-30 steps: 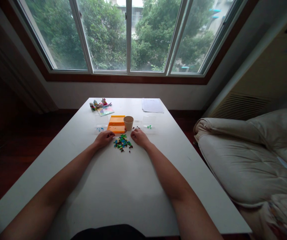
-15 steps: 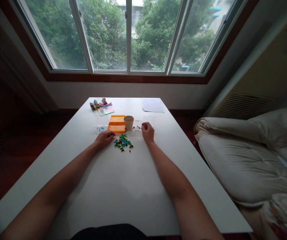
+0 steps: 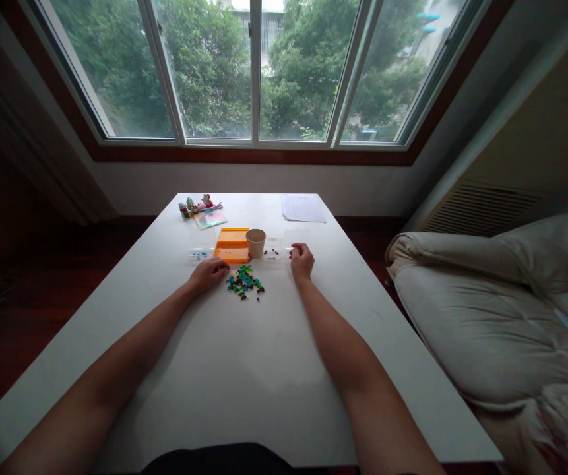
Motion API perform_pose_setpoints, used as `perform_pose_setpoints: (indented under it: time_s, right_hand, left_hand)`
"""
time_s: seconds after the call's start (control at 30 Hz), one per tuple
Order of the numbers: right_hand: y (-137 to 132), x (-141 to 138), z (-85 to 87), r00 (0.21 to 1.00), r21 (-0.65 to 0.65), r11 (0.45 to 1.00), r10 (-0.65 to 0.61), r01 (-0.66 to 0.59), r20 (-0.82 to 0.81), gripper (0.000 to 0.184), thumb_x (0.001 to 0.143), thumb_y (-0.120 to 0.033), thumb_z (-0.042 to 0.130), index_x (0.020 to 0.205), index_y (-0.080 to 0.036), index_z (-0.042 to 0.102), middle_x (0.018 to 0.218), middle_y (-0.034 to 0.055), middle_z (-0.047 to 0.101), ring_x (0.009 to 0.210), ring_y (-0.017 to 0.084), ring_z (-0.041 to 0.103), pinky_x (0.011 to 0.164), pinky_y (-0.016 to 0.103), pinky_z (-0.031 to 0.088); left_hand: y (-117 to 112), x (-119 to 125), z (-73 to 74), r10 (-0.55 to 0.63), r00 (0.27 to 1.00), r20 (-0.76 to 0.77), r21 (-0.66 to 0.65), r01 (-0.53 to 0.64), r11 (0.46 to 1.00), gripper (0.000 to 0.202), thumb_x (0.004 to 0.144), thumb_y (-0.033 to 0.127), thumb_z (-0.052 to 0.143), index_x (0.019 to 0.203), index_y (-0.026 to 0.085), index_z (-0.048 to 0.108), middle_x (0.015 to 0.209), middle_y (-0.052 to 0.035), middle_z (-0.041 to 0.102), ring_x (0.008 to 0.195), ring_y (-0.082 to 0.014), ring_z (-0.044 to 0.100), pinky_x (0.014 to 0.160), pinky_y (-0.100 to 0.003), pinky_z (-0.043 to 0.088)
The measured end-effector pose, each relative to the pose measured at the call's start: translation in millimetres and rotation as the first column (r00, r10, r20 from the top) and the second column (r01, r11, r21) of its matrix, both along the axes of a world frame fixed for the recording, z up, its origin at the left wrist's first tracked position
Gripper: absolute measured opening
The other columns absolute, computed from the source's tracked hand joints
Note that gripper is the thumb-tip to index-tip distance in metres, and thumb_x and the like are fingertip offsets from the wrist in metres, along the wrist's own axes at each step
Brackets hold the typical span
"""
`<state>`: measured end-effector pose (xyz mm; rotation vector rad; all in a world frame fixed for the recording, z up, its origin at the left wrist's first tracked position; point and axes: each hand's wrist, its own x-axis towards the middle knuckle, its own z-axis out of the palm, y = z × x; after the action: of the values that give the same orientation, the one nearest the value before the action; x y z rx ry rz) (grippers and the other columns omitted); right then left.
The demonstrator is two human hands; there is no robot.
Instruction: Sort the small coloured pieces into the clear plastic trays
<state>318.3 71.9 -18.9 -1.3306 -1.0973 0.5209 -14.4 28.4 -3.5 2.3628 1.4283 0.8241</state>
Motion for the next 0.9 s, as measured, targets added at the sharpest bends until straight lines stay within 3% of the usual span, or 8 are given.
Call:
perform_pose_setpoints:
  time_s: [0.1,0.17,0.23,0.33,0.4,0.47,0.57,0.9]
  right_hand:
    - [-12,-15,4.9,0.966,0.065,0.994,0.070,-0.089,0.249,0.025,0.086,-0.027,0.047,0.096,-0.019,0.069,0.076,0.0023,0.067,0.069,0.017,0.060,0.069,0.029,0.047]
    - [-21,-27,9.1,0.896,0.097,0.975,0.141,-0.199,0.422,0.024,0.088,-0.025,0.047,0.096,-0.019,0.070,0.086,0.0045,0.068,0.075,0.018,0.060,0.074,0.030,0.048]
    - [-31,-38,13.0,0.785,0.078,0.940,0.230,-0.332,0.575,0.025,0.090,-0.021,0.048,0.100,-0.019,0.071,0.096,0.0061,0.068,0.080,0.018,0.060,0.078,0.030,0.048]
    - [-42,-53,16.3,0.555,-0.007,0.876,0.312,-0.483,0.771,0.031,0.091,-0.017,0.051,0.116,-0.023,0.068,0.110,0.0075,0.065,0.097,0.020,0.058,0.087,0.031,0.047]
    - [-45,-60,15.9,0.439,-0.041,0.856,0.304,-0.515,0.845,0.037,0.091,-0.016,0.054,0.126,-0.025,0.065,0.117,0.0087,0.062,0.109,0.023,0.054,0.094,0.034,0.046]
    - [-46,-64,14.0,0.371,-0.071,0.852,0.299,-0.519,0.879,0.039,0.092,-0.016,0.055,0.129,-0.025,0.063,0.119,0.0096,0.062,0.112,0.025,0.051,0.098,0.037,0.045]
    - [-43,-66,10.7,0.333,-0.108,0.849,0.316,-0.517,0.888,0.039,0.093,-0.016,0.054,0.130,-0.024,0.063,0.121,0.0107,0.062,0.111,0.026,0.052,0.099,0.039,0.044]
    - [-40,-61,9.8,0.385,-0.116,0.838,0.363,-0.534,0.849,0.025,0.092,-0.020,0.061,0.113,-0.026,0.072,0.116,0.0083,0.066,0.107,0.024,0.056,0.098,0.040,0.044]
  left_hand:
    - [-1,1,0.3,0.001,1.000,-0.002,0.001,-0.001,1.000,0.021,0.089,0.031,0.055,0.092,0.022,0.073,0.088,-0.0039,0.066,0.077,-0.0168,0.058,0.068,-0.028,0.043]
    - [-2,1,0.6,0.004,1.000,-0.003,-0.005,-0.004,1.000,0.021,0.089,0.032,0.054,0.092,0.022,0.073,0.088,-0.0040,0.066,0.076,-0.0167,0.058,0.067,-0.028,0.043]
    - [-2,2,0.9,0.005,1.000,-0.006,-0.009,-0.005,1.000,0.022,0.089,0.032,0.054,0.092,0.022,0.074,0.088,-0.0042,0.066,0.076,-0.0168,0.058,0.067,-0.028,0.043]
    - [-2,2,1.1,0.011,1.000,-0.007,-0.007,-0.011,1.000,0.023,0.089,0.033,0.054,0.092,0.022,0.074,0.087,-0.0041,0.066,0.075,-0.0167,0.058,0.067,-0.027,0.043]
    - [-2,3,1.0,0.019,1.000,-0.009,-0.007,-0.019,1.000,0.023,0.089,0.034,0.054,0.091,0.022,0.074,0.087,-0.0040,0.066,0.075,-0.0166,0.058,0.067,-0.027,0.043]
    - [-1,3,0.8,0.024,1.000,-0.012,-0.009,-0.024,1.000,0.023,0.089,0.035,0.054,0.091,0.022,0.074,0.087,-0.0041,0.066,0.074,-0.0165,0.057,0.067,-0.027,0.042]
    - [-1,3,0.6,0.020,1.000,-0.016,-0.008,-0.020,1.000,0.024,0.090,0.036,0.054,0.091,0.022,0.074,0.087,-0.0041,0.065,0.075,-0.0165,0.057,0.068,-0.027,0.043]
    - [-3,4,2.9,0.012,1.000,-0.009,-0.009,-0.012,1.000,0.023,0.090,0.035,0.054,0.090,0.022,0.073,0.087,-0.0044,0.065,0.076,-0.0168,0.058,0.069,-0.028,0.043]
